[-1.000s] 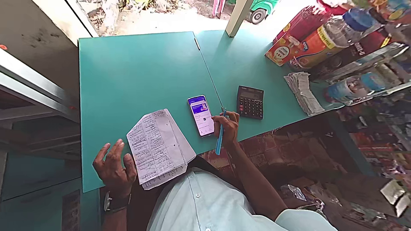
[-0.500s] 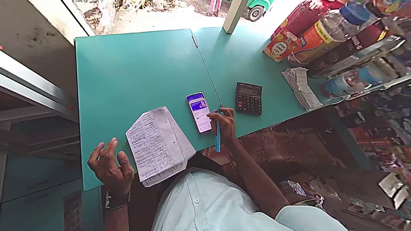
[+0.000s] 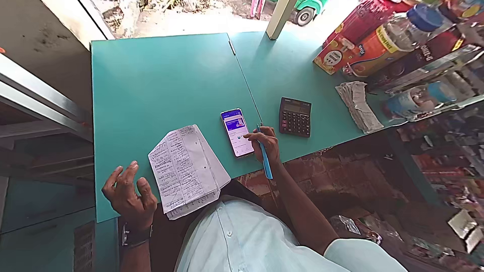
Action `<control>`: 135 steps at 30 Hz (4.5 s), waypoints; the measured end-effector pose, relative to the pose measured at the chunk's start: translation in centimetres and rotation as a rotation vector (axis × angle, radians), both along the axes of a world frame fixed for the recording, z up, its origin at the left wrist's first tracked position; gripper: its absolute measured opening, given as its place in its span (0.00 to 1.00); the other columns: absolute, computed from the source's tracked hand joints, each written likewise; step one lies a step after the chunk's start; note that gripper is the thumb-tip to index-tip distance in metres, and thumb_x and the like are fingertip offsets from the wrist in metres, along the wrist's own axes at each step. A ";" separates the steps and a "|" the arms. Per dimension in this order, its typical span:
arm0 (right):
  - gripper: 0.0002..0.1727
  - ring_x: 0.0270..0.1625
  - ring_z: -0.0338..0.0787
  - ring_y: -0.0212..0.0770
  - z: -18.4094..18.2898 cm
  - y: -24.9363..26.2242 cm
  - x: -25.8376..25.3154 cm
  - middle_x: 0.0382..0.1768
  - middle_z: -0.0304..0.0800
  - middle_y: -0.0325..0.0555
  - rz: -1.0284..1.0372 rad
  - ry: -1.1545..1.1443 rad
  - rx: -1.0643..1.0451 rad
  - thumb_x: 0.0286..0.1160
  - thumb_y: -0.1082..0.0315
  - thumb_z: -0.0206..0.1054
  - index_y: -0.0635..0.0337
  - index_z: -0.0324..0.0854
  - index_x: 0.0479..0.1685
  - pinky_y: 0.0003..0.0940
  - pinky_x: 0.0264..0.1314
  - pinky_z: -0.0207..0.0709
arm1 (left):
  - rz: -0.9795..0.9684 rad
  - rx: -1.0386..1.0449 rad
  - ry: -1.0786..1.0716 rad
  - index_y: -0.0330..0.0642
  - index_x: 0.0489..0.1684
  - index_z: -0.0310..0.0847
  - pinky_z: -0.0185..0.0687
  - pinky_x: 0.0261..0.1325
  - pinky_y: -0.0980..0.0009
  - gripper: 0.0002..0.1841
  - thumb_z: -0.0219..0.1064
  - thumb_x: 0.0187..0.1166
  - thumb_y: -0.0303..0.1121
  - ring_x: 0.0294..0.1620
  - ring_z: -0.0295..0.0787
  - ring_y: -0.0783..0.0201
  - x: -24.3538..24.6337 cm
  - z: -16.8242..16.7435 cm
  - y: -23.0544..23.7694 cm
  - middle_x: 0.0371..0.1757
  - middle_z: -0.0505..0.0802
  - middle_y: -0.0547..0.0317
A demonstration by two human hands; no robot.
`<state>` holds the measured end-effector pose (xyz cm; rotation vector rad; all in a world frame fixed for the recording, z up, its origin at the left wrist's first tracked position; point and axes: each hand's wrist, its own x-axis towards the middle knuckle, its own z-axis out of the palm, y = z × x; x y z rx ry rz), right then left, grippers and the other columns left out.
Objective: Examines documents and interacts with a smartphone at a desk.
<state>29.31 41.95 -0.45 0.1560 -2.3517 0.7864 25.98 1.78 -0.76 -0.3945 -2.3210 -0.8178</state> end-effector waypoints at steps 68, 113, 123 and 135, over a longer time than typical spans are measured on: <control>0.09 0.45 0.90 0.37 -1.6 -1.8 3.2 0.34 0.98 0.39 -0.156 0.146 -0.111 0.67 0.71 0.64 0.55 0.89 0.25 0.34 0.59 0.76 | 0.200 -0.071 -0.465 0.38 0.72 0.80 0.50 0.88 0.46 0.29 0.50 0.89 0.52 0.85 0.66 0.39 -3.3 -0.8 -5.5 0.80 0.78 0.37; 0.10 0.55 0.90 0.37 -1.3 -1.5 3.3 0.42 0.99 0.37 0.105 0.086 -0.092 0.76 0.67 0.63 0.51 0.90 0.32 0.35 0.67 0.72 | 0.201 -0.047 -0.446 0.34 0.74 0.77 0.51 0.88 0.47 0.30 0.51 0.89 0.51 0.85 0.67 0.39 -3.2 -0.7 -5.4 0.79 0.79 0.35; 0.11 0.57 0.89 0.38 -1.1 -1.4 3.1 0.45 0.98 0.38 0.158 0.070 -0.107 0.81 0.66 0.61 0.51 0.90 0.36 0.36 0.73 0.71 | 0.208 -0.036 -0.424 0.35 0.74 0.78 0.53 0.88 0.46 0.29 0.48 0.90 0.50 0.84 0.69 0.40 -3.4 -0.6 -5.1 0.79 0.80 0.37; 0.08 0.54 0.91 0.37 -1.2 -2.3 2.9 0.43 0.98 0.40 -0.112 0.236 -0.123 0.76 0.70 0.61 0.54 0.87 0.34 0.27 0.65 0.76 | 0.193 -0.064 -0.391 0.34 0.71 0.80 0.54 0.86 0.44 0.29 0.46 0.90 0.50 0.83 0.71 0.39 -3.4 -0.8 -5.2 0.77 0.81 0.36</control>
